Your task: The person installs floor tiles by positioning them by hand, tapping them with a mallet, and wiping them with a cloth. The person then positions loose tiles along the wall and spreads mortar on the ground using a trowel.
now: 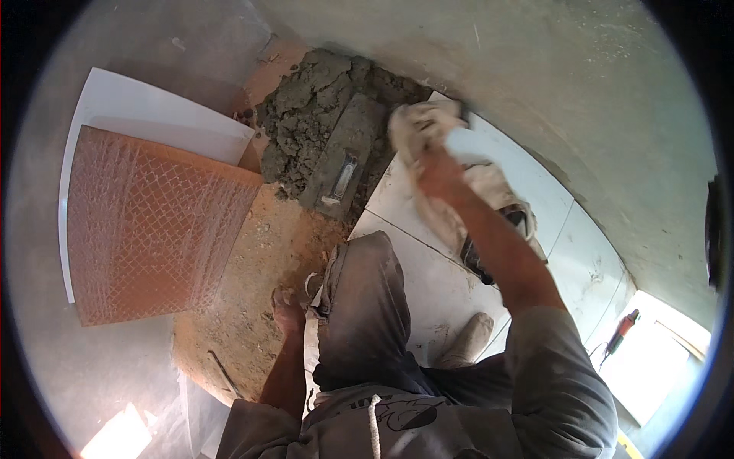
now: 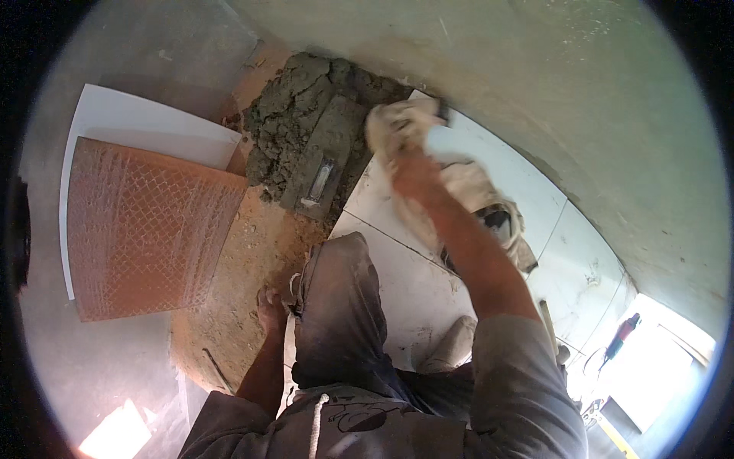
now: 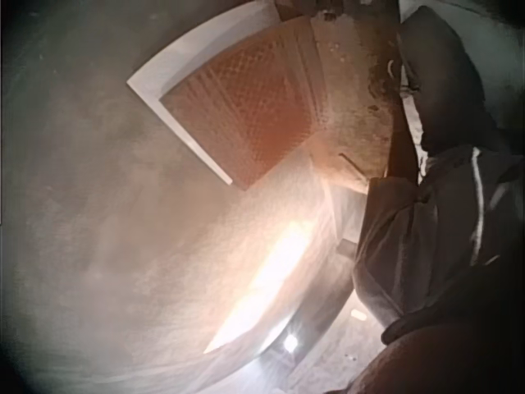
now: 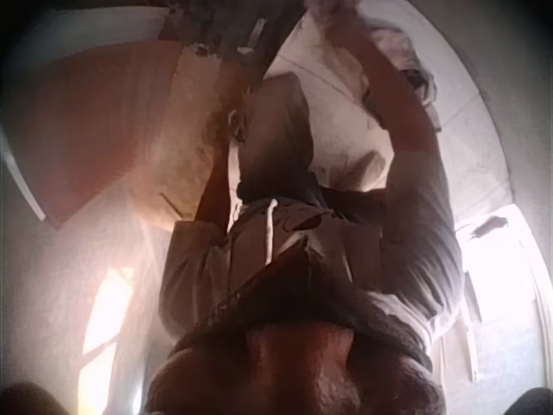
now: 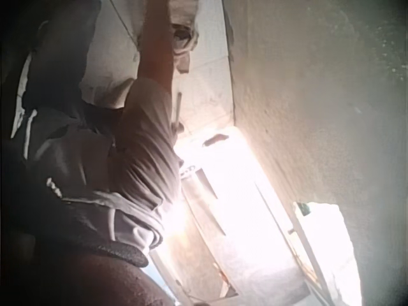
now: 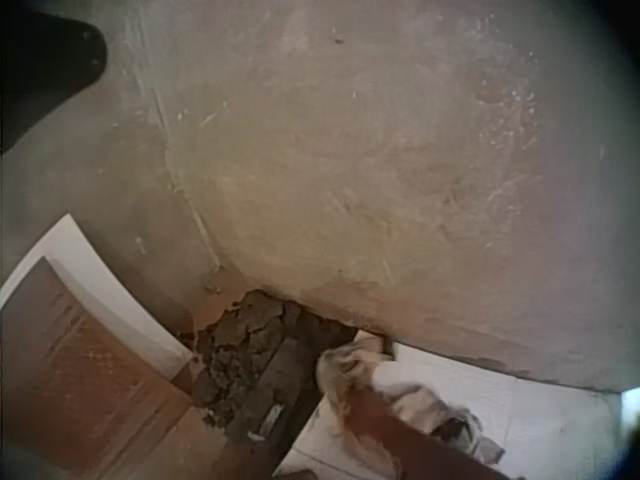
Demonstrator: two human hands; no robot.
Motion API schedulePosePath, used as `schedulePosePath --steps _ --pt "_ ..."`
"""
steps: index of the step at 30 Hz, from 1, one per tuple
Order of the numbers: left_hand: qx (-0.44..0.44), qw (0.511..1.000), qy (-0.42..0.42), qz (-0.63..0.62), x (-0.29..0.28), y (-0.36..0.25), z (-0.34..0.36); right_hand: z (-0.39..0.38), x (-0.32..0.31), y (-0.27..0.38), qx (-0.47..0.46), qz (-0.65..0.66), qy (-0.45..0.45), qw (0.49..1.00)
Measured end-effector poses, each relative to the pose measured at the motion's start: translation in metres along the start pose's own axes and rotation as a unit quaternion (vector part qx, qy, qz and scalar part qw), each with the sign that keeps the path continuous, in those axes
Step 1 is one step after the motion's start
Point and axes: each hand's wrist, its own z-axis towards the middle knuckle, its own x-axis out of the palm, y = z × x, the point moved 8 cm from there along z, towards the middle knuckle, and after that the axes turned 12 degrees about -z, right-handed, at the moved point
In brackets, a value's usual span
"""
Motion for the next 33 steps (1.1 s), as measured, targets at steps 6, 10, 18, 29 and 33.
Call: schedulePosePath --steps 6,10,18,29,33 --pt "0.005 0.998 -0.026 -0.065 0.007 -0.018 0.039 -0.108 0.023 0.082 -0.101 -0.052 0.034 0.993" --pt "0.120 0.985 -0.055 -0.115 0.006 -0.042 0.057 -0.174 0.054 0.084 -0.121 -0.026 0.063 0.990" --pt "0.033 0.967 -0.044 -0.248 0.010 -0.066 0.062 -0.297 0.100 0.025 -0.195 -0.024 0.256 0.947" --pt "0.557 0.815 -0.132 0.088 0.016 0.040 0.164 -0.488 0.011 -0.201 0.306 0.110 0.238 0.915" --pt "0.092 0.990 -0.021 -0.105 0.068 -0.072 0.089 -0.593 0.137 -0.199 0.241 0.136 0.167 0.946"
